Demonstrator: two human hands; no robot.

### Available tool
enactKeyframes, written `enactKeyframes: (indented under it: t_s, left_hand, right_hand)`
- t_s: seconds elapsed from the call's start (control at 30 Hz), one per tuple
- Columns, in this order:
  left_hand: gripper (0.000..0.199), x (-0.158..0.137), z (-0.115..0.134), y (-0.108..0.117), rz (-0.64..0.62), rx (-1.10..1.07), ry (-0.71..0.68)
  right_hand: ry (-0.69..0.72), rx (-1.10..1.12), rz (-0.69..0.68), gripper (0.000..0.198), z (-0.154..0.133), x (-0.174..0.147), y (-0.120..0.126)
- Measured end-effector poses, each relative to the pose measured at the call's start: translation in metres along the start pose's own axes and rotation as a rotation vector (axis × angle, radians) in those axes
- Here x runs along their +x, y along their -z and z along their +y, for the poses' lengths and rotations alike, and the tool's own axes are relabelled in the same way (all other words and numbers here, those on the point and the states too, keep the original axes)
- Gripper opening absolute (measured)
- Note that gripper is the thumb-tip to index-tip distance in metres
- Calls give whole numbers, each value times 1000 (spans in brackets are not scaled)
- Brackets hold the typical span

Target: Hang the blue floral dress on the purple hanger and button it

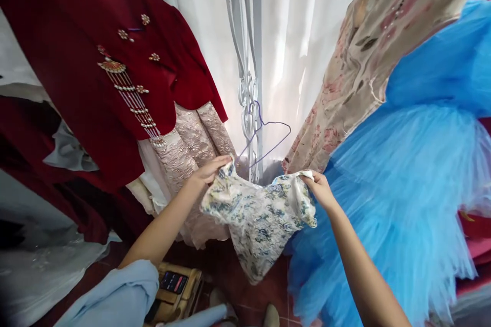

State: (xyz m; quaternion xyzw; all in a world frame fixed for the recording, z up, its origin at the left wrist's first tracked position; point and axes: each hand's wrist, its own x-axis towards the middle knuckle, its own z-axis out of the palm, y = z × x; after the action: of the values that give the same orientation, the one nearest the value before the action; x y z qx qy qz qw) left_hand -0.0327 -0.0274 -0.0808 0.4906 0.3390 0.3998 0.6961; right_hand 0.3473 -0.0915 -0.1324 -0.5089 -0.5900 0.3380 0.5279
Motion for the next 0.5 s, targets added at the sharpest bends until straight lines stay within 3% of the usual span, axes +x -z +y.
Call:
enactKeyframes:
  t_s: [0.13, 0.27, 0.4, 0.5]
  left_hand:
    - [43, -2, -6, 8, 54, 70, -124]
    - [44, -5, 16, 35, 178, 134, -233]
    - [44, -2, 36, 53, 190, 194, -234]
    - [48, 8, 42, 63, 145, 225, -164]
  right_hand:
    - [13, -29, 47, 36, 15, 23, -9]
    - [77, -112, 170, 34, 15, 45, -1]
    - [273, -190, 363, 27, 2, 78, 12]
    - [174, -77, 366, 34, 0, 107, 13]
